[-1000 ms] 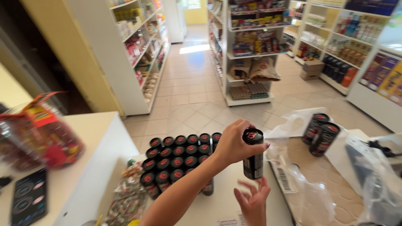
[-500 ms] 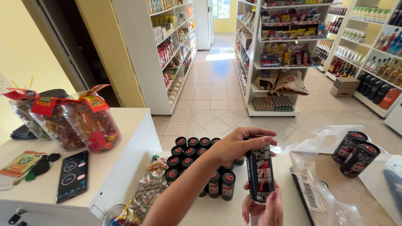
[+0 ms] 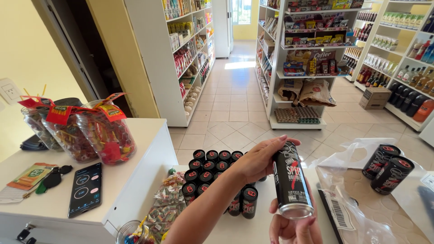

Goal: The person unboxes energy drink cans, places them in a grid on the counter, and writes information on a shipping document by hand while holding a can to check its details.

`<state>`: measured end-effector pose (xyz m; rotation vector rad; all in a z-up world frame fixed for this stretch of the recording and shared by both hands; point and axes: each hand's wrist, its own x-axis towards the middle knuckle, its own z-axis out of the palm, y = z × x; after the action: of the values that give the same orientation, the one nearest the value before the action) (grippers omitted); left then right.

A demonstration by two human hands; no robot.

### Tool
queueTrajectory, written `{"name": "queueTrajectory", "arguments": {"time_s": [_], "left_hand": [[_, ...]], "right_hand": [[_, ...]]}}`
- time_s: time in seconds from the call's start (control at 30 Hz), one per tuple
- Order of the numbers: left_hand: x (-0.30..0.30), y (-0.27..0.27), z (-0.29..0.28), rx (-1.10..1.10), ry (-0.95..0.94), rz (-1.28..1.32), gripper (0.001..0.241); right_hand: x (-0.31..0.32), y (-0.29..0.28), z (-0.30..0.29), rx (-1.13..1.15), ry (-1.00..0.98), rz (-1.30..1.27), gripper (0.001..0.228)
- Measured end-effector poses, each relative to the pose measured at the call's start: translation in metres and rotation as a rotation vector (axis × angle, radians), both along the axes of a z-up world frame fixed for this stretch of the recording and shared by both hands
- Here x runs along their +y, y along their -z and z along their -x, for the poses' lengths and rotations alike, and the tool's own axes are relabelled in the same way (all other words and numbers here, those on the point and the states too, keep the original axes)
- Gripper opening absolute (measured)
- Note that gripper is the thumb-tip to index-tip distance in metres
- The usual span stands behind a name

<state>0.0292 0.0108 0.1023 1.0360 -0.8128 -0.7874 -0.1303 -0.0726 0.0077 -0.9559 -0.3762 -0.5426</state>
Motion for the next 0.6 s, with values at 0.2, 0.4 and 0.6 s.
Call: {"name": "queueTrajectory", "arguments": {"time_s": [0.2, 0.4, 0.6], "left_hand": [[-0.013, 0.035, -0.014, 0.107, 0.024, 0.056, 0.057], [-0.012, 0.036, -0.003, 0.155, 0.021, -0.058, 0.056], [-0.012, 0.038, 0.000, 0.150, 0.004, -0.074, 0.055]], "right_hand": [[0.003, -0.030, 0.016, 0.017, -0.047, 0.004, 0.097], [0.005, -0.040, 0.016, -0.036, -0.118, -0.042, 0.105], [0.006, -0.041, 0.018, -0.057, -0.173, -0.068, 0.106]]}}
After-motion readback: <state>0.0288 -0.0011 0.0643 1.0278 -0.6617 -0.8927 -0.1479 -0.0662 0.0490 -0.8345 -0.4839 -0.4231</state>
